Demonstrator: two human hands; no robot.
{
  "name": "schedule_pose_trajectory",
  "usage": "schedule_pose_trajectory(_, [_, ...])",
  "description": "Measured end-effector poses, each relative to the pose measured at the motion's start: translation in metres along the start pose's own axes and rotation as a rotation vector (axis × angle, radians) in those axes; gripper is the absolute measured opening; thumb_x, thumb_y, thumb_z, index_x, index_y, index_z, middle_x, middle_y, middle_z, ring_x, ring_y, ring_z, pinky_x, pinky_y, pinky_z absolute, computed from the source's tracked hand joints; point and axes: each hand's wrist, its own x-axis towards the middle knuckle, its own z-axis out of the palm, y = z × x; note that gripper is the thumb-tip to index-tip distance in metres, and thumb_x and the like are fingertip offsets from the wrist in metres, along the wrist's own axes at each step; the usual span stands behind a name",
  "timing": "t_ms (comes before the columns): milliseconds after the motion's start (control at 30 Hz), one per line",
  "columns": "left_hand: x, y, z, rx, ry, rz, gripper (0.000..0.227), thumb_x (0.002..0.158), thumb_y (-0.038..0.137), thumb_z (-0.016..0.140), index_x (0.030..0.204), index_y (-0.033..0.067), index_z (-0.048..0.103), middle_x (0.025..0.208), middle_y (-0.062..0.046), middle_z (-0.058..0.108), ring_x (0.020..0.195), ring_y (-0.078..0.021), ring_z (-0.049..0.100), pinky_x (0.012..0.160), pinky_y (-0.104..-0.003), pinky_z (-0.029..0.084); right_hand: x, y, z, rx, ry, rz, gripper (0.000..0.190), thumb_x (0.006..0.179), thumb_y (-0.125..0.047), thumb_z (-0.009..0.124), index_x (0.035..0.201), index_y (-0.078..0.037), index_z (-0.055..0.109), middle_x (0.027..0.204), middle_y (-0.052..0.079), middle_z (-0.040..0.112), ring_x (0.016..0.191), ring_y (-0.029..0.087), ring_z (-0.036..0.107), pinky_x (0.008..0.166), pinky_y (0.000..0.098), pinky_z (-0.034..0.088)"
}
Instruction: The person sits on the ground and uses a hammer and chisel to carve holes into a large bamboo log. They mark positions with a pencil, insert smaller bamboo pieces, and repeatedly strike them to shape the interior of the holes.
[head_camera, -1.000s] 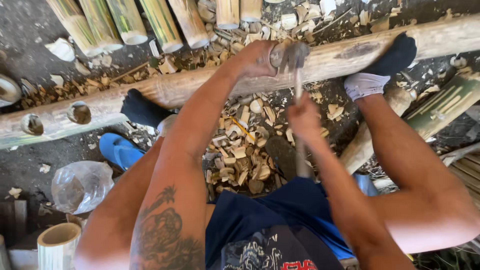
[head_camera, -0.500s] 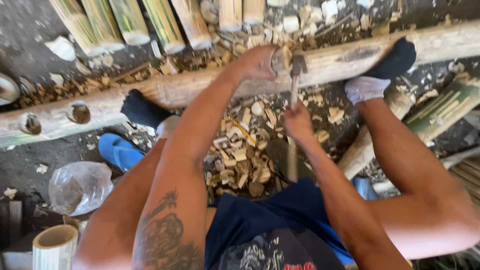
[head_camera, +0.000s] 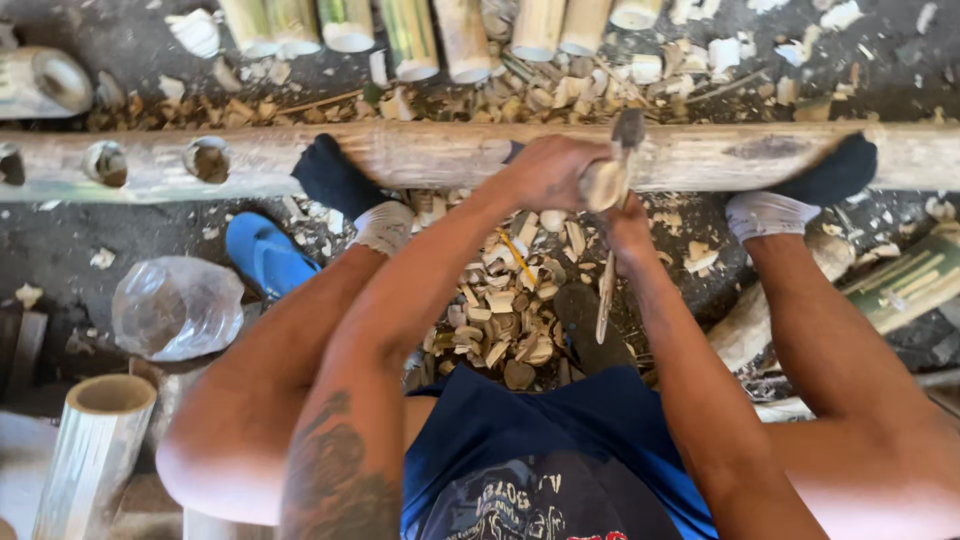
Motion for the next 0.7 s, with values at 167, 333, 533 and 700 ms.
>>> schedule_pose_trajectory(167, [0.063, 0.019, 0.003, 0.014, 0.222, -0.288, 0.066, 0.074, 0.048, 0.088, 0.126, 0.0163, 0.063, 0.112, -0.006, 0.074, 0.091, -0.0163, 0.074, 0.069, -0.031, 0.064, -0.012, -0.016, 0.002, 0.227, 0.046, 0.112, 0.018, 0.096, -0.002, 0.052, 0.099, -0.015, 0.039, 0.067, -0.003, 0.046, 0.048, 0.009, 0.041, 0.037, 0.0267, 0.034])
schedule_pose_trajectory(333, [0.042, 0.044, -0.02, -0.447, 0.453, -0.076, 0.099, 0.071, 0.056, 0.092, 0.139, 0.0023, 0.046, 0.115, -0.011, 0.072, 0.104, -0.0243, 0.074, 0.089, -0.038, 0.062, -0.006, -0.013, 0.009, 0.194, 0.036, 0.062, 0.017, 0.096, -0.003, 0.052, 0.099, -0.016, 0.041, 0.065, -0.001, 0.044, 0.044, 0.01, 0.039, 0.034, 0.0287, 0.031])
schedule_pose_trajectory(533, [-0.046, -0.067, -0.08, -0.637, 0.799, -0.171, 0.034, 0.102, 0.032, 0.072, 0.116, 0.0019, 0.077, 0.106, -0.004, 0.078, 0.1, -0.015, 0.071, 0.092, -0.033, 0.059, 0.003, 0.005, 0.009, 0.155, 0.036, 0.015, 0.019, 0.095, -0.002, 0.053, 0.099, -0.016, 0.041, 0.065, -0.002, 0.045, 0.044, 0.01, 0.041, 0.035, 0.0296, 0.034])
schedule_pose_trajectory(700, [-0.076, -0.13, -0.052, -0.784, 1.338, -0.076, 0.019, 0.096, 0.01, 0.078, 0.085, 0.0003, 0.066, 0.081, 0.004, 0.062, 0.072, -0.0069, 0.052, 0.063, -0.028, 0.045, 0.005, 0.01, 0.014, 0.174, 0.022, -0.021, 0.017, 0.095, -0.003, 0.052, 0.1, -0.015, 0.041, 0.063, 0.0, 0.045, 0.043, 0.011, 0.041, 0.033, 0.0309, 0.033])
